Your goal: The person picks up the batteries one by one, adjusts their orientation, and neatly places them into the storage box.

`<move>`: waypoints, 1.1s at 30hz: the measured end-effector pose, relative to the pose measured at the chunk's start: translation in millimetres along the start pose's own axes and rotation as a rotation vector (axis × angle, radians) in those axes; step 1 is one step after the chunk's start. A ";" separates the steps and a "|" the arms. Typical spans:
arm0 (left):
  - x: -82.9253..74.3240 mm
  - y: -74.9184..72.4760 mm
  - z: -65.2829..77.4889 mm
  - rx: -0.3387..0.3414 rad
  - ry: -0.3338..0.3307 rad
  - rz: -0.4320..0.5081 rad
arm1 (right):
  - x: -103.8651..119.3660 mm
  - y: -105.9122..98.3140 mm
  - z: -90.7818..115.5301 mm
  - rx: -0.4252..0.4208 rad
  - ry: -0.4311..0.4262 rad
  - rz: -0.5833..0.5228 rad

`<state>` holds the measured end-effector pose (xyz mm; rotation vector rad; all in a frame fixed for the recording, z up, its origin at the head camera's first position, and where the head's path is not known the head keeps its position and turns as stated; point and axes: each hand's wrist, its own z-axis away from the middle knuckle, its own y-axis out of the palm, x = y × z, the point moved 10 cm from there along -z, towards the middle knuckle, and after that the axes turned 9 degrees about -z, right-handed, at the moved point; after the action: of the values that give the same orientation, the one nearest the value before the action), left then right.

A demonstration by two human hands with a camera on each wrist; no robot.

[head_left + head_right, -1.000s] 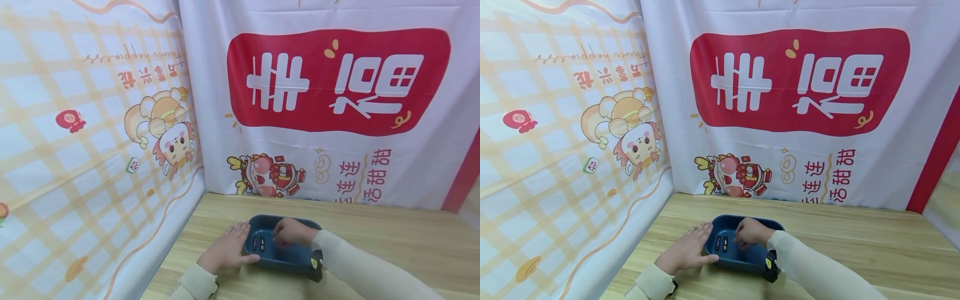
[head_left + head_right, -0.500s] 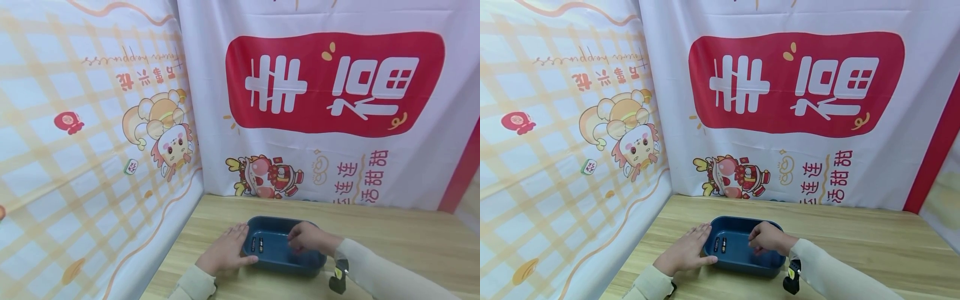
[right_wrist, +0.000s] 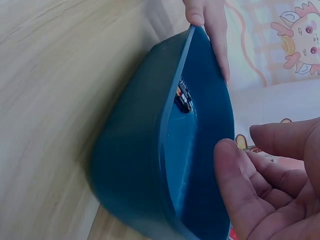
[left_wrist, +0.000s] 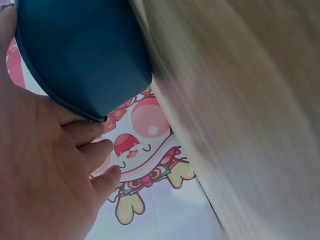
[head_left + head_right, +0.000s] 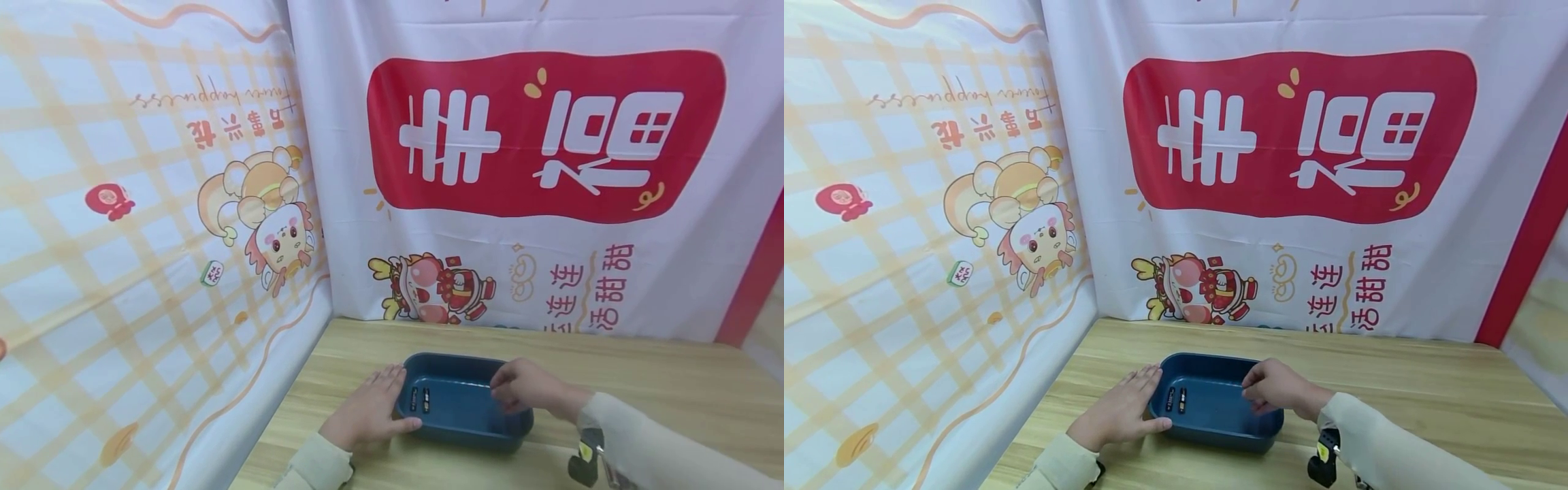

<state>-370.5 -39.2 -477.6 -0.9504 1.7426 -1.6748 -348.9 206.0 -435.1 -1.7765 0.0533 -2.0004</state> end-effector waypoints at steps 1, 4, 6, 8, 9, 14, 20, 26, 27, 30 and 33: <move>0.0 -0.3 0.0 0.000 0.000 -0.002 | -1.0 -2.7 1.4 -0.006 0.005 0.002; 0.1 -0.3 -0.1 0.001 0.001 -0.005 | -4.3 -10.5 6.9 -0.020 0.021 0.001; 0.1 -0.7 -0.2 -0.001 -0.001 -0.004 | -5.9 -15.3 11.5 -0.026 0.027 -0.002; -0.1 -1.3 -0.1 -0.003 0.000 -0.001 | -8.0 -20.0 15.7 -0.034 0.032 -0.011; -0.2 -1.6 0.1 -0.004 0.000 0.001 | -9.2 -22.4 17.5 -0.040 0.035 -0.012; -1.6 -3.9 1.5 -0.009 0.006 0.012 | -15.0 -32.7 25.3 -0.076 0.066 0.001; -2.6 -5.4 2.3 -0.028 0.020 0.002 | -16.6 -39.3 36.9 -0.077 0.082 0.011; -3.0 -3.7 2.3 -0.035 0.027 -0.002 | -24.9 -48.1 51.6 -0.085 0.091 0.001; -3.3 -3.5 2.3 -0.034 0.029 -0.004 | -27.6 -50.8 53.4 -0.091 0.094 0.002; -3.9 -3.6 2.5 -0.028 0.031 0.002 | -35.1 -57.2 57.9 -0.089 0.098 0.004; -2.9 -4.6 2.6 -0.026 0.028 0.001 | -42.6 -63.8 60.8 -0.078 0.107 -0.005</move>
<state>-366.1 -38.4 -473.5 -0.9422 1.7863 -1.6761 -308.5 294.7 -443.9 -1.7162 0.1627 -2.1225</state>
